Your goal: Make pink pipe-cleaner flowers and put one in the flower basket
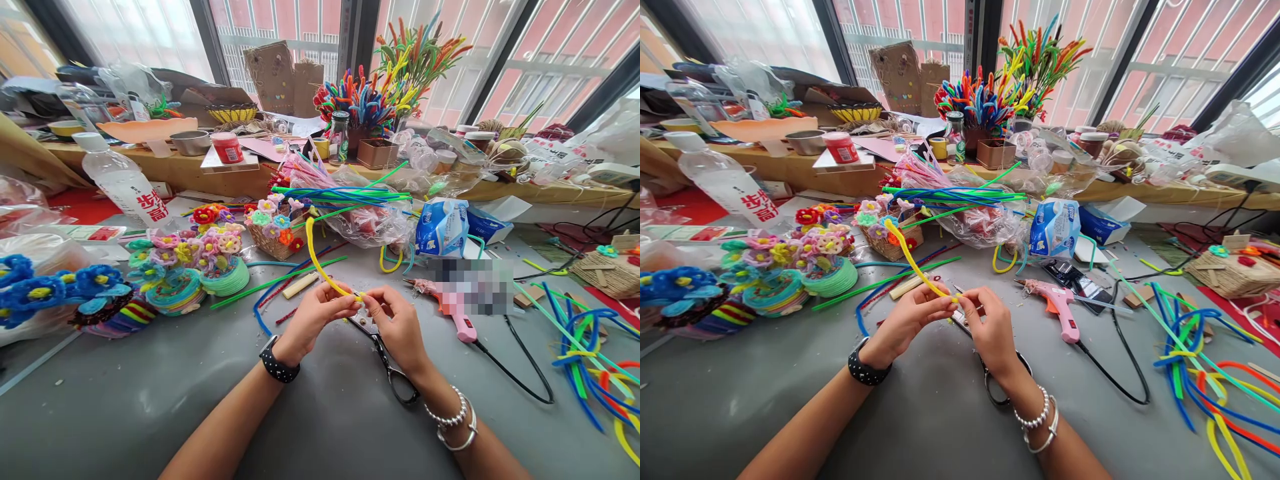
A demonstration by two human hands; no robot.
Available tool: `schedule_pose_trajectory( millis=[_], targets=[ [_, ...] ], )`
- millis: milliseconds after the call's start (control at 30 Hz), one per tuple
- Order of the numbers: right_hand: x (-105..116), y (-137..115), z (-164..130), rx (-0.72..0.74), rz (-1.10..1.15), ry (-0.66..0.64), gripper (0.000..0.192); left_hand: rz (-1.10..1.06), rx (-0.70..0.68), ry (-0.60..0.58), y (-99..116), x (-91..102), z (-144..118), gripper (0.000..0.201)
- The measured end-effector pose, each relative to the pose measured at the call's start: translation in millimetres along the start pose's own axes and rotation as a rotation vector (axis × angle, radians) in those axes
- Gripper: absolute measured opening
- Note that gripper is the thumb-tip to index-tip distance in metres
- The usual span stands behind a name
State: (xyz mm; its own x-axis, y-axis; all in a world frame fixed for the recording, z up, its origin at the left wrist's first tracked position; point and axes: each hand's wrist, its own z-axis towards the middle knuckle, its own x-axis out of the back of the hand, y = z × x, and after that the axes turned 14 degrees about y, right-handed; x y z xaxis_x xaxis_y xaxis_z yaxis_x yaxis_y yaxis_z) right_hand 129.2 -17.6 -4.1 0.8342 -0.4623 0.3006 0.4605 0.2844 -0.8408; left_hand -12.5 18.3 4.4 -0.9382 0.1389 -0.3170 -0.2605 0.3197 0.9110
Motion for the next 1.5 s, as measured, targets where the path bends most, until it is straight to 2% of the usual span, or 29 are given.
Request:
schedule_pose_trajectory(
  millis=[100, 167, 433, 533, 700, 1033, 1500],
  targets=[
    [-0.6, 1.7, 0.2, -0.049, 0.003, -0.042, 0.018, 0.037, -0.032, 0.015, -0.5, -0.8, -0.5, 0.02],
    [-1.3, 2.1, 0.1, -0.036, -0.005, -0.024, 0.017, 0.04, -0.033, 0.033, -0.6, -0.6, -0.3, 0.019],
    [0.2, -1.4, -3.0, 0.292, -0.131, 0.085, 0.013, 0.023, 0.035, 0.051, -0.8, 0.7, 2.4, 0.017],
    [1.2, 0.5, -3.2, 0.35, -0.161, 0.131, 0.014, 0.001, 0.047, 0.05, -1.5, 0.7, 2.8, 0.016],
    [2.1, 4.7, -2.5, 0.429, -0.158, 0.111, 0.018, -0.02, 0.059, 0.04, -1.4, 0.9, 2.3, 0.014],
    [2.3, 4.9, -1.2, 0.389, -0.097, 0.036, 0.019, 0.002, 0.028, 0.013, -1.3, 1.2, 1.1, 0.014],
    [5.2, 4.1, -1.4, 0.409, -0.122, 0.028, 0.014, 0.046, 0.024, 0.036, -0.1, 0.3, 0.1, 0.019]
  ],
)
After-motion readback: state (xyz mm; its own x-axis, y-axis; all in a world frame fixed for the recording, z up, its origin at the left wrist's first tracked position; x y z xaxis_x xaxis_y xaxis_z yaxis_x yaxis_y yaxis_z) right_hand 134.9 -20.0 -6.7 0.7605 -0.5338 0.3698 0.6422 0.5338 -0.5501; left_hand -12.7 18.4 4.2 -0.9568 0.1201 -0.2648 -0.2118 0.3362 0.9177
